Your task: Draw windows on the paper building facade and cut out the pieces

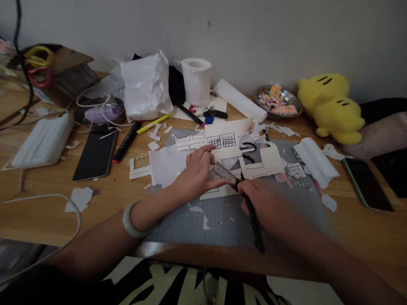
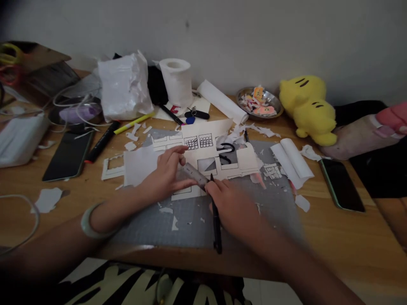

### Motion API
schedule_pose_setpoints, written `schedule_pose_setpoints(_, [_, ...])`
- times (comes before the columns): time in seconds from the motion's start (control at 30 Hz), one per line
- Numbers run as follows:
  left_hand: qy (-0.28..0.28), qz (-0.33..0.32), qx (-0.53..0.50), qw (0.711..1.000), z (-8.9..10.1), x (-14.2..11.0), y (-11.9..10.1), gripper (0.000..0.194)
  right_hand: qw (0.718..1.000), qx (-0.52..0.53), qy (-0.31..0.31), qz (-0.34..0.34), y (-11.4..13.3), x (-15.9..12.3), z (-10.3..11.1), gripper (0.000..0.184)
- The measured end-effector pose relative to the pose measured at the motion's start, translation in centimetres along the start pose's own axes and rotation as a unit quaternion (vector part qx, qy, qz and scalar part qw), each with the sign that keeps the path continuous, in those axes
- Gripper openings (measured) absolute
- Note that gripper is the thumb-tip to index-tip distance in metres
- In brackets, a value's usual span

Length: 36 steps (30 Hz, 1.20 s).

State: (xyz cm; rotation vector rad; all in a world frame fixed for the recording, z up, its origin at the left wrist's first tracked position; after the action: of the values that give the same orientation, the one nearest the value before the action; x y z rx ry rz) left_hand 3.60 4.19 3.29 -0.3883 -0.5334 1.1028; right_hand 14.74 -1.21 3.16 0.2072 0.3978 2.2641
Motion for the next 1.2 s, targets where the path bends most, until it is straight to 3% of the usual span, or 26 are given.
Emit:
schedule_pose_setpoints(0.1, [0.054,-0.043,-0.019,0.997,-0.8,-0.4,-0.8,0.044,0.998,-0.021,-0.009,0.052,-1.6,-0.9,0.4,0.018])
schedule_pose_setpoints(0.23, [0.102,-0.088,-0.011,0.991,-2.5,-1.2,-1.2,0.077,0.984,-0.085,-0.048,0.148,-2.6,-2.6,0.5,0.019])
schedule_pose_setpoints(0.33, [0.128,-0.106,0.039,0.985,-4.0,-1.5,-0.7,0.089,0.982,-0.07,-0.067,0.161,-3.7,-3.4,0.5,0.02])
schedule_pose_setpoints(0.63, [0.236,-0.1,0.093,0.962,-4.8,-0.7,0.5,0.055,0.991,0.022,-0.067,0.117,-5.1,-3.3,0.1,0.023])
schedule_pose_setpoints(0.97, [0.27,-0.072,0.071,0.958,-4.6,-0.3,0.9,0.052,0.985,0.04,-0.027,0.165,-3.5,-1.4,0.5,0.035])
schedule_pose_setpoints(1.2, [0.277,-0.067,0.08,0.955,-4.7,-0.1,1.0,0.051,0.986,0.041,-0.022,0.158,-4.2,-1.4,0.2,0.033])
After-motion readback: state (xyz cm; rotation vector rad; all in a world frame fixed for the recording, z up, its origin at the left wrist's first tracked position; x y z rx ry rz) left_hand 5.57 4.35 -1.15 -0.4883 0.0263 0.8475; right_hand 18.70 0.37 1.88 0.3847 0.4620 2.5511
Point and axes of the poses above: each hand's wrist, its own x-axis towards the middle knuckle, its own z-axis out of the back of the hand, y = z × x, the point moved 9 cm from there along x, towards the middle knuckle, and after that the axes turned 9 degrees about z, right-handed, at the moved point
